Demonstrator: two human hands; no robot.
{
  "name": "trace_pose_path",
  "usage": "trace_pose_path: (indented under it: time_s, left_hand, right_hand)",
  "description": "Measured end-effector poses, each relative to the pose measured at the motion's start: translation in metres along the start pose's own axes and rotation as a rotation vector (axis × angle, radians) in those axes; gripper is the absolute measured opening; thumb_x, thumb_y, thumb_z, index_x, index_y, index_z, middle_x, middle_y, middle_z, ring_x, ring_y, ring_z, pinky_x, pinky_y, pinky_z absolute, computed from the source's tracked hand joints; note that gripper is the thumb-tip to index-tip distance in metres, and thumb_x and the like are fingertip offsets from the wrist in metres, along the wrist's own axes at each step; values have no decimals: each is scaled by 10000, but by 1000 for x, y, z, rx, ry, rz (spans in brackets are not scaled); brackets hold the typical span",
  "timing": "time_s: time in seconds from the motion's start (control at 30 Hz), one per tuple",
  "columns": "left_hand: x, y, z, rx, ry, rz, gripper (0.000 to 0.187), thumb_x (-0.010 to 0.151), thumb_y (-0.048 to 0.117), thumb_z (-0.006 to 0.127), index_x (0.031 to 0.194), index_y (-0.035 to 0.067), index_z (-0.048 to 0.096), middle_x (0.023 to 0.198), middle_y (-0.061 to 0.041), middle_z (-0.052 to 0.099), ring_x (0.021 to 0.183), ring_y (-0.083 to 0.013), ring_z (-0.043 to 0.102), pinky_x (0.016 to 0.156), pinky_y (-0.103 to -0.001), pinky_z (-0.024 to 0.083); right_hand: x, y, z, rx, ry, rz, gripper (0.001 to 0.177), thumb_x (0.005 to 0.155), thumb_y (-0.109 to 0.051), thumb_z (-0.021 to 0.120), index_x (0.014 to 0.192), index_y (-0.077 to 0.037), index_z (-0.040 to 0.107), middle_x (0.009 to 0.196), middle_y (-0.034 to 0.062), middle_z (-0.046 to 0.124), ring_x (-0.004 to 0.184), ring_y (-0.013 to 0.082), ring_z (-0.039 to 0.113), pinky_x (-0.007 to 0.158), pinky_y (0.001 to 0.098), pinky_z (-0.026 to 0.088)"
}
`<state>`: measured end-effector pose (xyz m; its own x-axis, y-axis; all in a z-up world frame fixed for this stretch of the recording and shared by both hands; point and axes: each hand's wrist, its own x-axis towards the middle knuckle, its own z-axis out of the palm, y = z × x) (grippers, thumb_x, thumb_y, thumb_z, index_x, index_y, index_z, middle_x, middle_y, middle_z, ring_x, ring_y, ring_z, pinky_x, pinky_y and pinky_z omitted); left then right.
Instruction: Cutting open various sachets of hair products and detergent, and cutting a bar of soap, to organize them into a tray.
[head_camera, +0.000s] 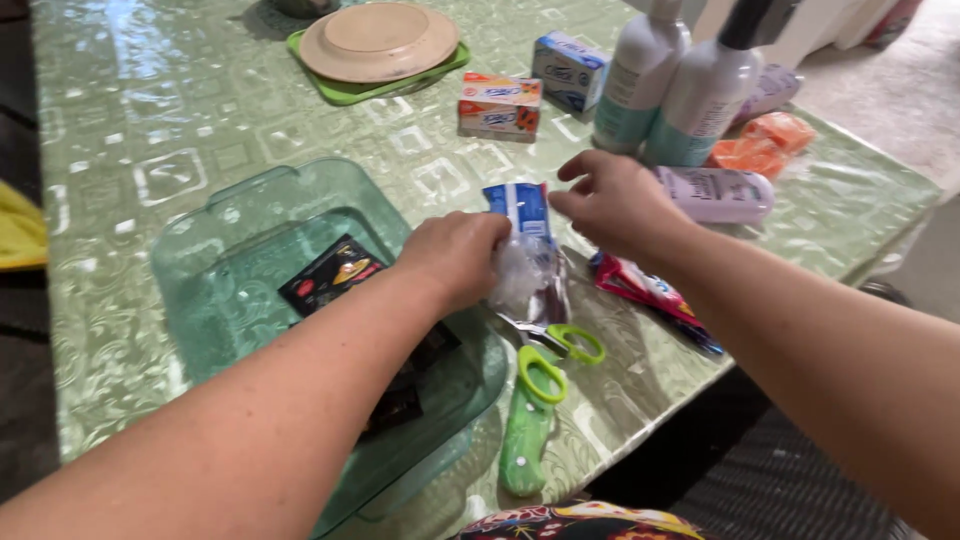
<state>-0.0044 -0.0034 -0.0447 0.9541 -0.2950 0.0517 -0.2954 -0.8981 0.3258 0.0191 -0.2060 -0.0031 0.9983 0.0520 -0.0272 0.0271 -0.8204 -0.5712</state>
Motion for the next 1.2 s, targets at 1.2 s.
trace_pose_path:
  time_s: [1.2]
  left_hand:
    - [-47,-3,-85,-1641,-151,-586,876,849,768,524,1191,-32,626,1150,-147,591,1028,-318,584,869,-429,513]
  right_hand:
    - [-98,-73,9,174,134,-208,477,782,-171,759,1183,-58,526,958,165,696,851,258,692,752,403,557]
